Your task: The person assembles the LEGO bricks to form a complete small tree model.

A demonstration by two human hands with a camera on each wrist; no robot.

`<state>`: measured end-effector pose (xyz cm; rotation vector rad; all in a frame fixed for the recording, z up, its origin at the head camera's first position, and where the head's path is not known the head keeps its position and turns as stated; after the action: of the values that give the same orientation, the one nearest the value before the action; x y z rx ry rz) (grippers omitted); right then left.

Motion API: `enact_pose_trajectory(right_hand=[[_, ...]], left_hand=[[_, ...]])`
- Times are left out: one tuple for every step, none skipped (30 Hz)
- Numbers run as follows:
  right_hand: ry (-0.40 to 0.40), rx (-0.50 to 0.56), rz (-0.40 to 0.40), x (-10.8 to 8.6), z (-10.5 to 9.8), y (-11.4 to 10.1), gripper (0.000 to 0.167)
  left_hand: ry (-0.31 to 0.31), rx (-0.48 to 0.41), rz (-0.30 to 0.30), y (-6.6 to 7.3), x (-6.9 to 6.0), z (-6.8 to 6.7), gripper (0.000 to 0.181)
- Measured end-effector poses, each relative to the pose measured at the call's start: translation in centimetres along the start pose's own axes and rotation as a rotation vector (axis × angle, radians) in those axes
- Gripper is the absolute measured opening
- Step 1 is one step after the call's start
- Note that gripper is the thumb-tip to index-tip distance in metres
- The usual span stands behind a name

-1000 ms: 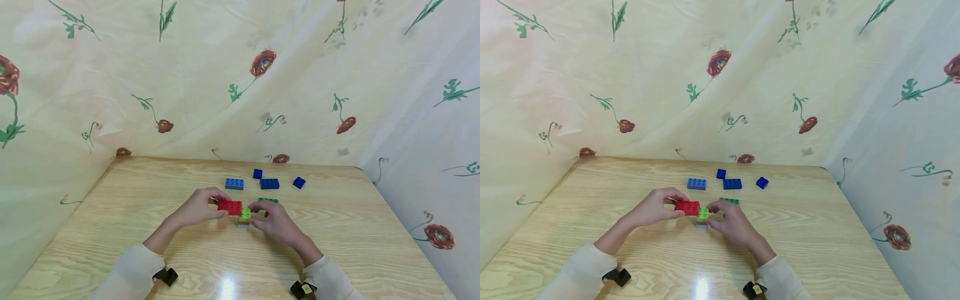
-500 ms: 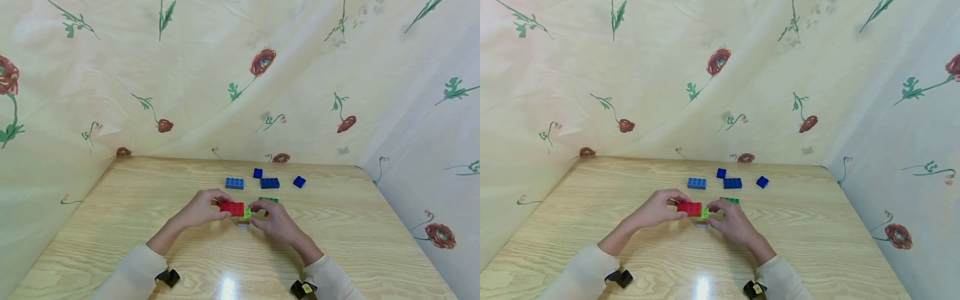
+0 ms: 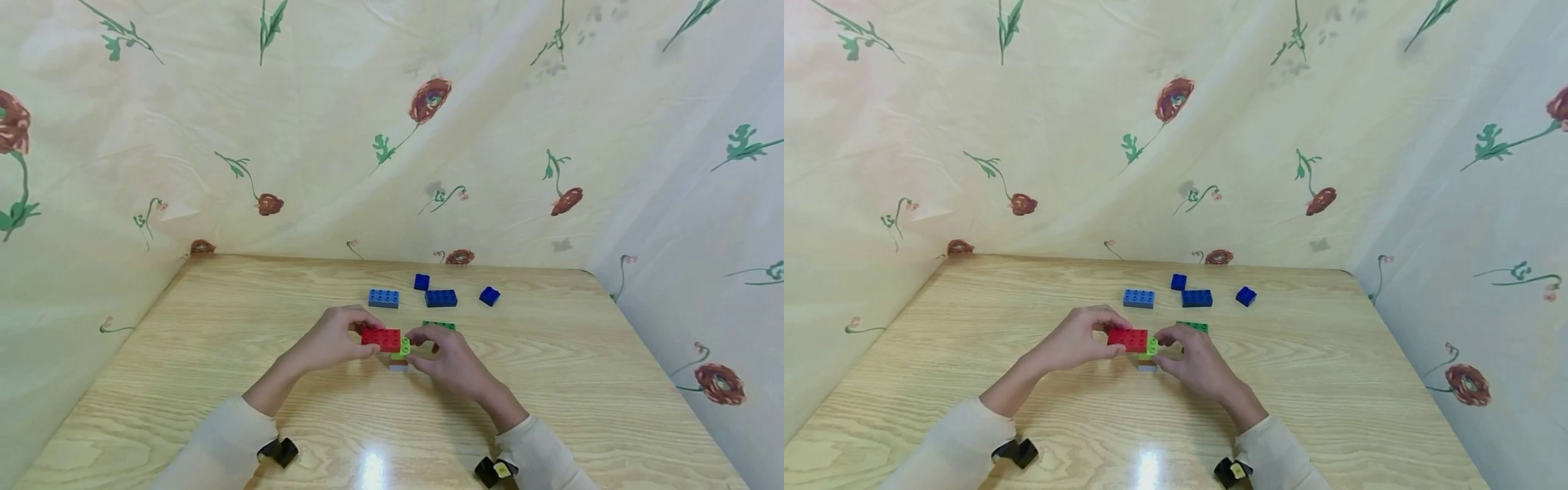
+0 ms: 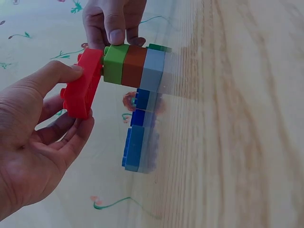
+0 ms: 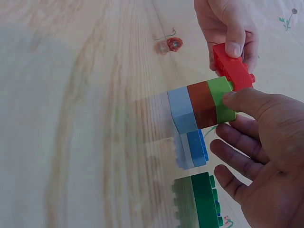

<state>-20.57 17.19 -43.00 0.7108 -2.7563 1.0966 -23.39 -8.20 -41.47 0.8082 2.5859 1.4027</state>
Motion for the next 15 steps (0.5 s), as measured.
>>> enact_pose_trajectory(right_hand=[[0.000, 0.000, -0.002, 0.01, 0.01, -0.01, 0.028], [0.000, 0.000, -0.003, 0.02, 0.03, -0.02, 0.028], [-0.001, 0.000, -0.003, 0.02, 0.04, -0.03, 0.028], [-0.001, 0.001, -0.004, 0.02, 0.06, -0.05, 0.028], [-0.001, 0.001, -0.004, 0.02, 0.08, -0.05, 0.027], [-0.002, 0.002, -0.003, 0.02, 0.10, -0.06, 0.027], [-0.003, 0.003, -0.004, 0.02, 0.11, -0.07, 0.027], [-0.002, 0.003, -0.004, 0.01, 0.11, -0.06, 0.027], [-0.002, 0.003, -0.004, 0.01, 0.11, -0.06, 0.027], [-0.001, 0.003, -0.004, 0.01, 0.11, -0.05, 0.027], [-0.001, 0.003, -0.005, 0.01, 0.11, -0.04, 0.027], [0.000, 0.003, -0.005, 0.02, 0.10, -0.03, 0.027], [0.001, 0.002, -0.005, 0.02, 0.09, -0.03, 0.028], [0.000, 0.003, -0.004, 0.02, 0.08, -0.03, 0.028], [0.000, 0.005, -0.003, 0.03, 0.07, -0.04, 0.028]], left_hand=[[0.002, -0.001, -0.003, 0.08, 0.01, 0.00, 0.028], [0.003, 0.001, -0.003, 0.12, 0.05, 0.02, 0.028], [0.002, 0.001, -0.003, 0.14, 0.08, 0.04, 0.027], [0.002, 0.002, -0.004, 0.16, 0.10, 0.04, 0.027], [0.002, 0.002, -0.004, 0.16, 0.11, 0.06, 0.027], [0.003, 0.002, -0.007, 0.15, 0.11, 0.06, 0.027], [0.003, 0.001, -0.008, 0.14, 0.11, 0.08, 0.027], [0.003, -0.002, -0.008, 0.12, 0.10, 0.09, 0.027], [0.003, -0.004, -0.010, 0.09, 0.10, 0.11, 0.027], [0.004, -0.006, -0.010, 0.07, 0.09, 0.13, 0.027], [0.004, -0.009, -0.010, 0.05, 0.09, 0.16, 0.027], [0.005, -0.011, -0.010, 0.04, 0.09, 0.17, 0.027], [0.006, -0.012, -0.009, 0.02, 0.10, 0.19, 0.027], [0.007, -0.012, -0.009, 0.01, 0.10, 0.21, 0.027], [0.007, -0.012, -0.009, 0.00, 0.10, 0.23, 0.027]])
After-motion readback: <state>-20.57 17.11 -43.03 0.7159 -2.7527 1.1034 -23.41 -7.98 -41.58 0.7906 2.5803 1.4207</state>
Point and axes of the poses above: each hand's wrist, its own x-axis towards the middle knuckle, its own z-axis out of the palm, y = z × x, the point moved 1 cm from there along x, towards the middle knuckle, and after that the axes turned 3 degrees about y, right-handed, at the moved point
